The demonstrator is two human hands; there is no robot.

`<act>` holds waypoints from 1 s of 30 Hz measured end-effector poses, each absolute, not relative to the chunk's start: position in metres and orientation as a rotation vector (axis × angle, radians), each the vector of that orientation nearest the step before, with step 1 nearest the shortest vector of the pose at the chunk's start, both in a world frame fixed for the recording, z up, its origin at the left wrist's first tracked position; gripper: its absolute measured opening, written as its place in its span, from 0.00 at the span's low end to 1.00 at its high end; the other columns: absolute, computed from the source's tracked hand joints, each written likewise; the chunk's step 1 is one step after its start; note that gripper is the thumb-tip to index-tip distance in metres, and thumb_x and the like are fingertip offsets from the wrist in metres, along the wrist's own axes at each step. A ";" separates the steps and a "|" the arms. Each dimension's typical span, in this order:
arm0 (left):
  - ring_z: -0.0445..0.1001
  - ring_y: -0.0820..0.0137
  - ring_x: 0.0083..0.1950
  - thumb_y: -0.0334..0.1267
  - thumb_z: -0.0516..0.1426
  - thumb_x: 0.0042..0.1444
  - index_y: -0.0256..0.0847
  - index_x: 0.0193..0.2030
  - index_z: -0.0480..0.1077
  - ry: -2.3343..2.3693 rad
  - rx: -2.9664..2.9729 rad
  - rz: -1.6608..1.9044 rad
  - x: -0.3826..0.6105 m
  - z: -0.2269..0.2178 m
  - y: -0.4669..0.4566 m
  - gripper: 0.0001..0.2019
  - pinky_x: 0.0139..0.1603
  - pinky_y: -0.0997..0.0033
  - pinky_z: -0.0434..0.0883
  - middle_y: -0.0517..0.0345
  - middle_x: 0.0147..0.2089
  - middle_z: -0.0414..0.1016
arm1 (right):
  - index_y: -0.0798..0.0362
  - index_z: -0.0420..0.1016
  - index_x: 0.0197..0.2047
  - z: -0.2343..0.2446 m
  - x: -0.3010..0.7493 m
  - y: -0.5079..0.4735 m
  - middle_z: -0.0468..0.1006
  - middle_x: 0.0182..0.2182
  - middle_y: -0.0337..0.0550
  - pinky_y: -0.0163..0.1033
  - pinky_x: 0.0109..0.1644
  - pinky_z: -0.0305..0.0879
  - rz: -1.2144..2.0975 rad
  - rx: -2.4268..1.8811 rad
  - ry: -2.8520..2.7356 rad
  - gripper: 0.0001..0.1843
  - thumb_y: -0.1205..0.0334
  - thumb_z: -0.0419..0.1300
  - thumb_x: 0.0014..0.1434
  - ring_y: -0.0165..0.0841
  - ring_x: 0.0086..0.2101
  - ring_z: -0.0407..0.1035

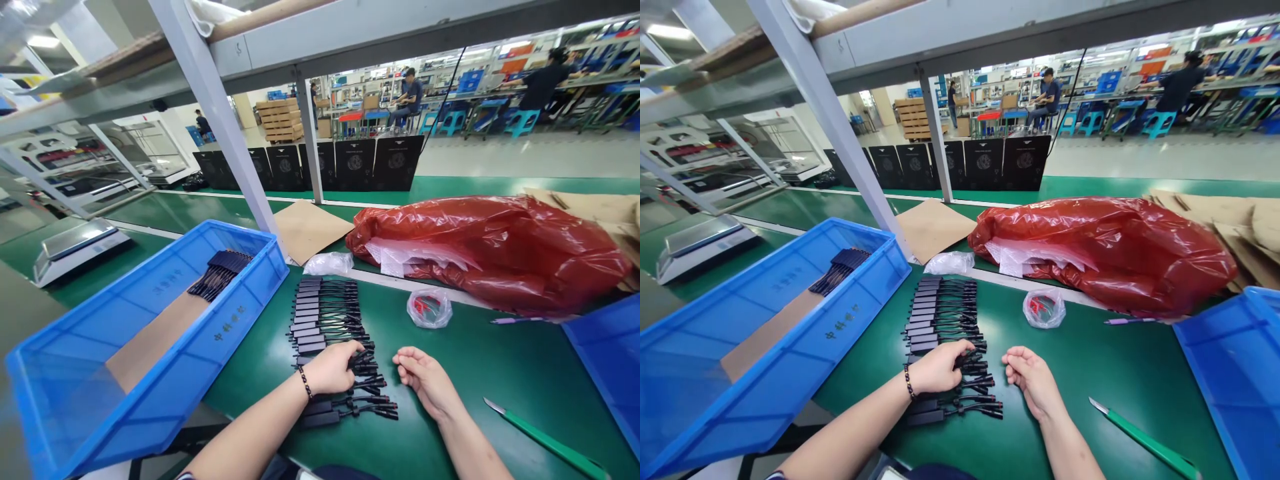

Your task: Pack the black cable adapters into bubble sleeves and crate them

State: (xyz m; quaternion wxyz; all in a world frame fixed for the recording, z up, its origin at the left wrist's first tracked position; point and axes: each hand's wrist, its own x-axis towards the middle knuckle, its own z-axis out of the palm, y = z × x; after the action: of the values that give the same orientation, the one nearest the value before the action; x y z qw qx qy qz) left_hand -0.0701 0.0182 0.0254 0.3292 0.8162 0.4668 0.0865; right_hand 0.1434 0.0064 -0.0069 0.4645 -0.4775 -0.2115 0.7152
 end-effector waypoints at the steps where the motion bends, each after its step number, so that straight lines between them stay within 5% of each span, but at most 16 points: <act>1: 0.70 0.68 0.41 0.28 0.51 0.42 0.41 0.44 0.65 1.225 2.133 0.230 -0.069 0.025 0.019 0.19 0.41 0.72 0.66 0.56 0.40 0.72 | 0.56 0.71 0.25 -0.006 0.143 0.006 0.75 0.21 0.39 0.28 0.20 0.61 1.763 -1.169 -0.514 0.16 0.63 0.71 0.32 0.22 0.18 0.62; 4: 0.68 0.69 0.37 0.35 0.53 0.46 0.40 0.31 0.67 1.236 2.142 0.241 -0.068 0.026 0.022 0.05 0.39 0.73 0.65 0.57 0.33 0.70 | 0.56 0.71 0.25 -0.001 0.141 0.006 0.75 0.22 0.38 0.28 0.20 0.61 1.793 -1.134 -0.498 0.15 0.63 0.71 0.34 0.21 0.18 0.62; 7: 0.67 0.70 0.37 0.37 0.54 0.48 0.39 0.27 0.66 1.190 2.147 0.287 -0.066 0.029 0.022 0.04 0.39 0.74 0.64 0.58 0.33 0.68 | 0.56 0.71 0.26 0.006 0.134 0.006 0.74 0.22 0.37 0.27 0.20 0.61 1.855 -1.067 -0.500 0.14 0.63 0.70 0.36 0.21 0.18 0.62; 16: 0.68 0.72 0.35 0.28 0.53 0.43 0.40 0.38 0.69 1.021 1.838 0.359 -0.055 0.029 0.019 0.13 0.37 0.76 0.64 0.61 0.35 0.73 | 0.57 0.71 0.25 0.012 0.102 0.013 0.73 0.21 0.37 0.27 0.23 0.66 1.899 -0.934 -0.480 0.13 0.64 0.70 0.36 0.21 0.19 0.64; 20: 0.68 0.73 0.32 0.31 0.58 0.40 0.37 0.34 0.71 1.056 1.583 0.412 -0.050 0.018 0.024 0.11 0.36 0.75 0.64 0.62 0.31 0.72 | 0.57 0.71 0.26 0.010 0.108 0.012 0.74 0.21 0.38 0.27 0.23 0.65 1.840 -0.963 -0.462 0.16 0.64 0.71 0.34 0.22 0.19 0.64; 25: 0.63 0.78 0.21 0.36 0.57 0.44 0.35 0.33 0.69 1.107 1.396 0.425 -0.048 0.010 0.027 0.09 0.24 0.76 0.62 0.63 0.25 0.67 | 0.57 0.70 0.24 0.006 0.116 0.008 0.74 0.21 0.39 0.28 0.23 0.63 1.825 -1.065 -0.614 0.16 0.58 0.70 0.36 0.23 0.19 0.65; 30: 0.62 0.79 0.24 0.33 0.58 0.41 0.36 0.32 0.69 1.122 1.349 0.543 -0.049 0.014 0.029 0.09 0.24 0.79 0.60 0.63 0.26 0.67 | 0.56 0.69 0.23 0.005 0.111 0.006 0.68 0.14 0.34 0.28 0.19 0.56 1.762 -1.165 -0.818 0.17 0.52 0.67 0.38 0.21 0.15 0.58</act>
State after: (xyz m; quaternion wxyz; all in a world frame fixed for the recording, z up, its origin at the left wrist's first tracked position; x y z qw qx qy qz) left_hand -0.0491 0.0287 0.0145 0.6071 0.5837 0.4853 0.2348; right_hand 0.1110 0.0061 0.0051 0.4241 -0.4658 -0.3269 0.7045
